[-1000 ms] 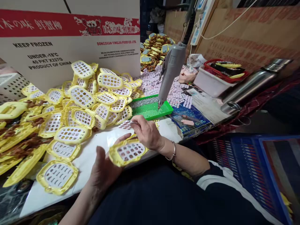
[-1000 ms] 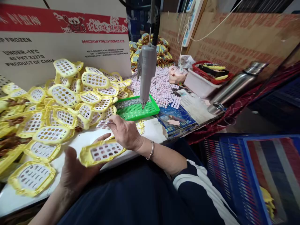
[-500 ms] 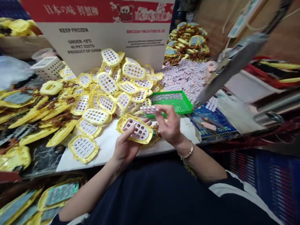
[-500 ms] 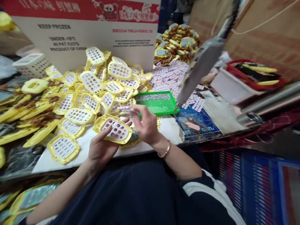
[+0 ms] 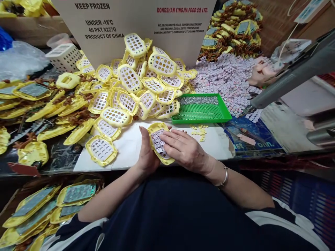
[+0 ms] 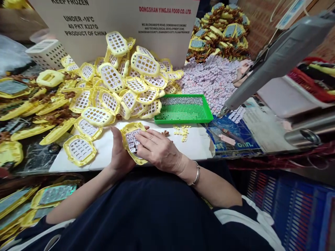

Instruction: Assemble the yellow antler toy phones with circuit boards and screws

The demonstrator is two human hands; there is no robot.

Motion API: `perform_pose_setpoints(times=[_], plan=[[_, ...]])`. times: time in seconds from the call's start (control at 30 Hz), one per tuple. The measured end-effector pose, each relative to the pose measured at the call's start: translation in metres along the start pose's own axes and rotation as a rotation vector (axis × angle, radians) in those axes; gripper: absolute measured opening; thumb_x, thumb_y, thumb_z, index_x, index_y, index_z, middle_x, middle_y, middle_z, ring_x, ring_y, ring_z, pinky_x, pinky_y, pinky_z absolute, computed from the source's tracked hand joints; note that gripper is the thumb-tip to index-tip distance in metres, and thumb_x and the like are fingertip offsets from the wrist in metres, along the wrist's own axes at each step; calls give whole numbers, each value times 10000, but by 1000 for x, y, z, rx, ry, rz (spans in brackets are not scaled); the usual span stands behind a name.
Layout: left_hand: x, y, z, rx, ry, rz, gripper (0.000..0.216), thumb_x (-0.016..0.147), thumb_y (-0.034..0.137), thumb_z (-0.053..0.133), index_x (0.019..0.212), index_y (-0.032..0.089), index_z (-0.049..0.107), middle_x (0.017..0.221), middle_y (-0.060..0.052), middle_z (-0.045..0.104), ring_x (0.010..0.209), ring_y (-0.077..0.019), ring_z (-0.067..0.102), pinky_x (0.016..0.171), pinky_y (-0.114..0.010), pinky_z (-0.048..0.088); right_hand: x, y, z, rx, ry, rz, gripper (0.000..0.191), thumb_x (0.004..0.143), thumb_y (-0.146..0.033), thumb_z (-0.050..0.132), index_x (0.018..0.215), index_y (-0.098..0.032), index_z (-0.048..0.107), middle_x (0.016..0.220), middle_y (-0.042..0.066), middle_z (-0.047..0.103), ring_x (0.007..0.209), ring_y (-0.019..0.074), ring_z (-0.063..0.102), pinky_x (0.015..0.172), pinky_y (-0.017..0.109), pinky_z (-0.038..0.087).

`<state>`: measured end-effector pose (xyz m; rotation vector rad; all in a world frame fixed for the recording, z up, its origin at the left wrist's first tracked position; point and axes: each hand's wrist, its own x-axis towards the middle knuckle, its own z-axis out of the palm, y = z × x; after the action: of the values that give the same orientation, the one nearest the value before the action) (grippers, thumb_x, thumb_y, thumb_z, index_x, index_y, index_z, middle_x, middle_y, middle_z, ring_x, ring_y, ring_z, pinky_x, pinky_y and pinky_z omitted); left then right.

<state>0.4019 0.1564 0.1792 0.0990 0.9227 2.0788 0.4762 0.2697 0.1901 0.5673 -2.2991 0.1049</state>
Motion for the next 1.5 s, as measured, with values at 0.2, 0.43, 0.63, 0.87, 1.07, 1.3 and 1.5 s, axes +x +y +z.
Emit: perform_pose_setpoints(times=[0.2, 0.43, 0.63, 0.87, 1.07, 1.3, 1.5], plan=[[-2, -2, 3, -48, 46, -52, 662, 763, 785, 485, 883, 164, 681, 981, -133, 714, 1184, -315, 593, 958, -397, 532, -9, -1, -4, 37, -71, 7, 262, 944, -111, 403, 828, -109, 637, 1086, 125, 725, 1055, 244, 686, 945, 428, 569], [-7, -1, 18, -87, 197, -128, 729, 956, 626, 136, 898, 143, 679, 897, -121, 726, 1085, -242, 659, 942, -344, 538, -21, -17, -7, 23, -116, 97, 222, 943, -164, 428, 921, -100, 639, 1166, 153, 690, 1141, 250, 641, 1012, 429, 507], [-2, -1, 16, 11, 144, -117, 617, 901, 671, 344, 933, 141, 657, 831, -99, 716, 954, -269, 700, 859, -410, 579, -47, 7, -29, 40, 32, 304, 232, 947, -150, 417, 1034, -130, 632, 988, 80, 729, 956, 163, 655, 872, 325, 505], [3, -3, 15, 73, 79, -64, 654, 821, 734, 435, 968, 133, 647, 756, -99, 710, 818, -274, 725, 761, -409, 603, -69, 56, -25, -296, -600, 593, 185, 917, -168, 536, 857, -168, 711, 814, 58, 706, 764, 195, 528, 672, 324, 319], [4, -1, 11, 40, 56, -27, 674, 812, 754, 419, 977, 140, 640, 842, -116, 728, 867, -273, 722, 761, -394, 604, -64, 59, -20, -183, -618, 612, 101, 851, -154, 620, 763, -145, 667, 782, 73, 666, 751, 184, 535, 662, 307, 337], [9, -2, 6, 30, 57, 54, 651, 824, 732, 422, 989, 135, 621, 813, -112, 721, 882, -274, 718, 800, -398, 590, -33, 33, -39, 616, -93, 879, 123, 853, -131, 575, 879, -159, 692, 815, 19, 679, 646, 95, 614, 585, 221, 486], [8, -3, 13, 12, 111, 147, 565, 941, 596, 262, 898, 182, 644, 768, -104, 704, 1011, -274, 676, 867, -384, 557, -10, 4, -28, 603, -122, 614, 179, 878, -120, 603, 1026, -108, 703, 954, 77, 720, 899, 122, 670, 809, 236, 554]])
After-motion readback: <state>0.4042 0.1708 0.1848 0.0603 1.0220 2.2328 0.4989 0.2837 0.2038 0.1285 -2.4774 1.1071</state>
